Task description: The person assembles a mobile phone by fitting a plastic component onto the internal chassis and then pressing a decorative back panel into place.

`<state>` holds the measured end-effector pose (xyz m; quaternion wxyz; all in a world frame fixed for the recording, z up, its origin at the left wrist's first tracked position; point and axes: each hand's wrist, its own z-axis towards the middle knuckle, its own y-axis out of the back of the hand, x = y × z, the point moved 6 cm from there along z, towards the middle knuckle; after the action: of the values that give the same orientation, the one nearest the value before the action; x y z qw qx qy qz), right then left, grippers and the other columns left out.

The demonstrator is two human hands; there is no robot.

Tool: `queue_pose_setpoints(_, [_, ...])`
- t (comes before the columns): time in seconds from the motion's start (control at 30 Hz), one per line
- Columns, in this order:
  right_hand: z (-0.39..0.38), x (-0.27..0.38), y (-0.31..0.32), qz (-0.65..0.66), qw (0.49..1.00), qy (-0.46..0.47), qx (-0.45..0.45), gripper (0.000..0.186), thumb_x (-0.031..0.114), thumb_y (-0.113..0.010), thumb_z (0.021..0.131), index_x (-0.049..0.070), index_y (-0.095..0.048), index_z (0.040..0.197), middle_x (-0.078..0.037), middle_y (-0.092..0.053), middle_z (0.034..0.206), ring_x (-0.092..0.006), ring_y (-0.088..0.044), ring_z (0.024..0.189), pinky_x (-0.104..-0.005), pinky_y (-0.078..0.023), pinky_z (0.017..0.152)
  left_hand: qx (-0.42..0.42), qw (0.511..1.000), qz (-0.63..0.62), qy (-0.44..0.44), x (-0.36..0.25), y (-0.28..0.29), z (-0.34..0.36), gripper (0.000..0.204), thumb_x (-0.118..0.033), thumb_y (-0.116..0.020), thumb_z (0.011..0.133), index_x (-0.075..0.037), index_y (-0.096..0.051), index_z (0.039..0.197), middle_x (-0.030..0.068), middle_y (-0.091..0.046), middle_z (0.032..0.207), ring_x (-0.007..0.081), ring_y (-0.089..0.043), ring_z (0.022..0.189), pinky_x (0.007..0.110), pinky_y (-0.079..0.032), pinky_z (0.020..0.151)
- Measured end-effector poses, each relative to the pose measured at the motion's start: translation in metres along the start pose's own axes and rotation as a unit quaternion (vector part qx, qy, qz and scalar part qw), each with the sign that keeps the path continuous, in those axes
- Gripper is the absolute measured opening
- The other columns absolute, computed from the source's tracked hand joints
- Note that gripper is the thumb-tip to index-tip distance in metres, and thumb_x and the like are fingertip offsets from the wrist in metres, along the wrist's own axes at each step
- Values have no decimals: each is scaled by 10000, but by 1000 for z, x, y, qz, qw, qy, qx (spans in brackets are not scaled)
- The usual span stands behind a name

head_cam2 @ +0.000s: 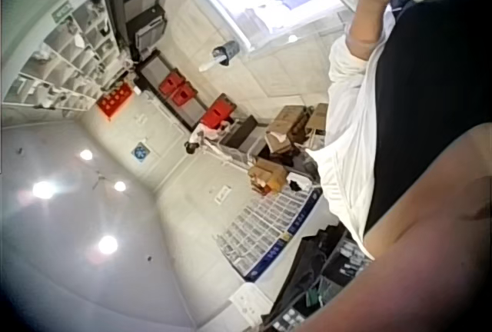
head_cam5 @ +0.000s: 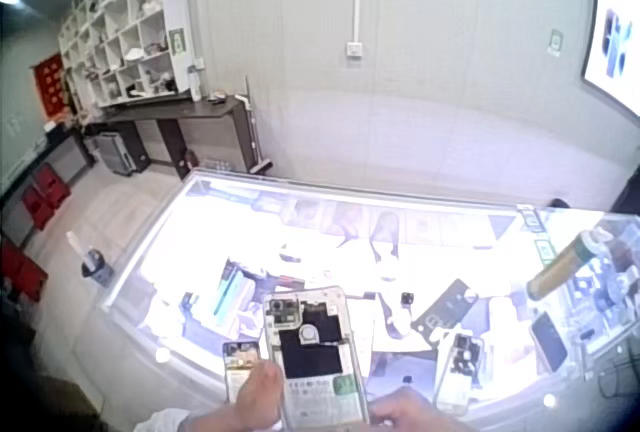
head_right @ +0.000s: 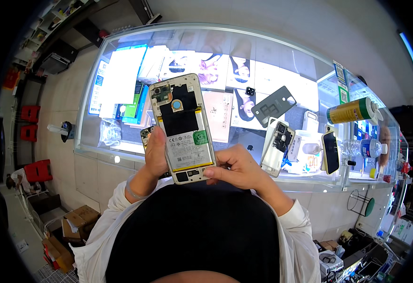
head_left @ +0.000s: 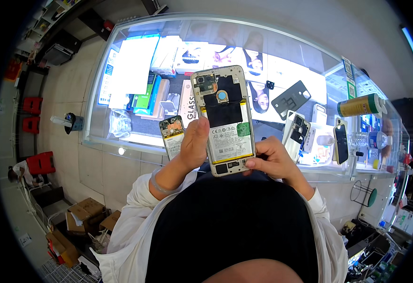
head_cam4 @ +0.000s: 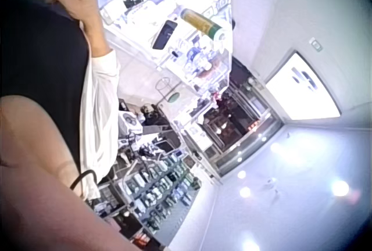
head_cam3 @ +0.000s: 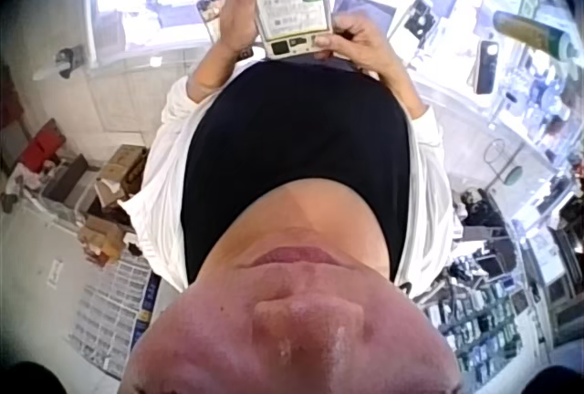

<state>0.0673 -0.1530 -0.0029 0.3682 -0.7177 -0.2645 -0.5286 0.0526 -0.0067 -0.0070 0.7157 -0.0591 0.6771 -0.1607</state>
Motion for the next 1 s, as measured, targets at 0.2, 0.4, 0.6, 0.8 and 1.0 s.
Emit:
queue_pose_setpoints(0.2, [-1,2,-3,-10,1000,-18,0,187,133,-610,805,-41,-621,875,-75,-637,707,-91,-599,571,-200,-488,536,-59,996,-58,15,16,3,1,582,-441,-166,935,15,-486,1103,94,-593,978,113,-576,818,232,-461,713])
queue_pose_setpoints(0.4, [0,-4,-4,-78,997,-6,14,192,160,-628,795,-26,-623,846,-53,-629,675,-91,-589,559,-194,-455,524,-126,977,-164,53,10,25,19,539,-398,-181,949,1,-524,1068,81,-609,926,107,-577,804,230,-462,715])
queue_pose_setpoints(0.6, [10,1,17,-214,975,-26,-52,241,212,-617,805,-16,-613,882,-36,-617,675,-88,-553,608,-212,-435,571,-94,995,-21,-11,3,16,11,490,-367,-260,947,16,-559,1014,73,-614,908,86,-561,781,221,-447,699])
queue_pose_setpoints(0.8, [13,33,27,-66,978,102,-171,191,172,-543,865,-12,-590,848,-8,-577,713,-49,-486,644,-187,-389,583,-36,998,-58,8,9,-7,8,482,-359,-285,944,33,-557,1015,69,-609,911,87,-546,788,225,-434,706])
queue_pose_setpoints(1.0, [14,15,33,42,982,94,-160,215,184,-562,854,-3,-576,749,-16,-570,660,-61,-512,590,-192,-425,555,-17,993,-111,32,17,-12,5,477,-342,-269,951,33,-555,1023,66,-602,939,93,-539,824,225,-419,744])
